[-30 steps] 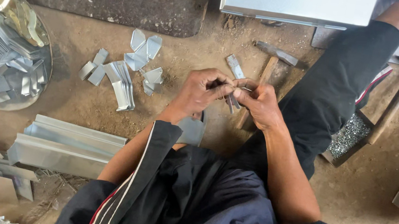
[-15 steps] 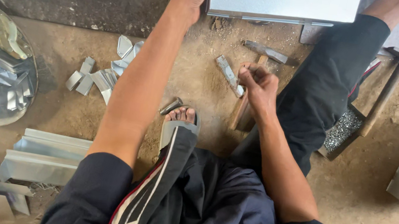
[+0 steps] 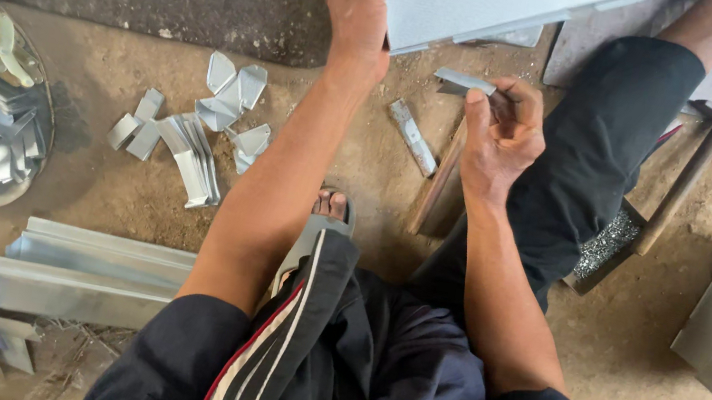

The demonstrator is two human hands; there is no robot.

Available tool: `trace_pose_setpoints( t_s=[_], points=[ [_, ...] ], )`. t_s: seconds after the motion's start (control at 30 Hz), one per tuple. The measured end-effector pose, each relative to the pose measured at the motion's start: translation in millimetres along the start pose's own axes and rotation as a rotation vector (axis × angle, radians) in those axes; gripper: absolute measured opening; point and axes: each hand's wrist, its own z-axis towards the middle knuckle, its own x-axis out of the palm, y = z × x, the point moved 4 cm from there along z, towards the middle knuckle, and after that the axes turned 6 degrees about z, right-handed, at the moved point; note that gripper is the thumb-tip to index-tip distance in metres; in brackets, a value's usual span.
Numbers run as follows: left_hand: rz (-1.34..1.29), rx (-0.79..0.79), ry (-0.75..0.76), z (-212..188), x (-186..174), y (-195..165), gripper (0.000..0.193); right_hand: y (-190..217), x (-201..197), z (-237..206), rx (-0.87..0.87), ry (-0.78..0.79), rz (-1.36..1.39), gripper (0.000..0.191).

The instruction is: The person assembles a rectangular metal box by inserting small metal strips into the edges and hammering them into place. They repeatedly adjust the box and strips, using a hammer to secure the components.

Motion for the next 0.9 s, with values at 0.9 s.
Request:
trace_pose_setpoints(
  t_s=[0.9],
  points=[
    [0.2, 0.037, -0.078, -4, -7, -9, 0.047, 16, 54, 16, -0.279, 0.137, -0.442, 0.024]
  ],
)
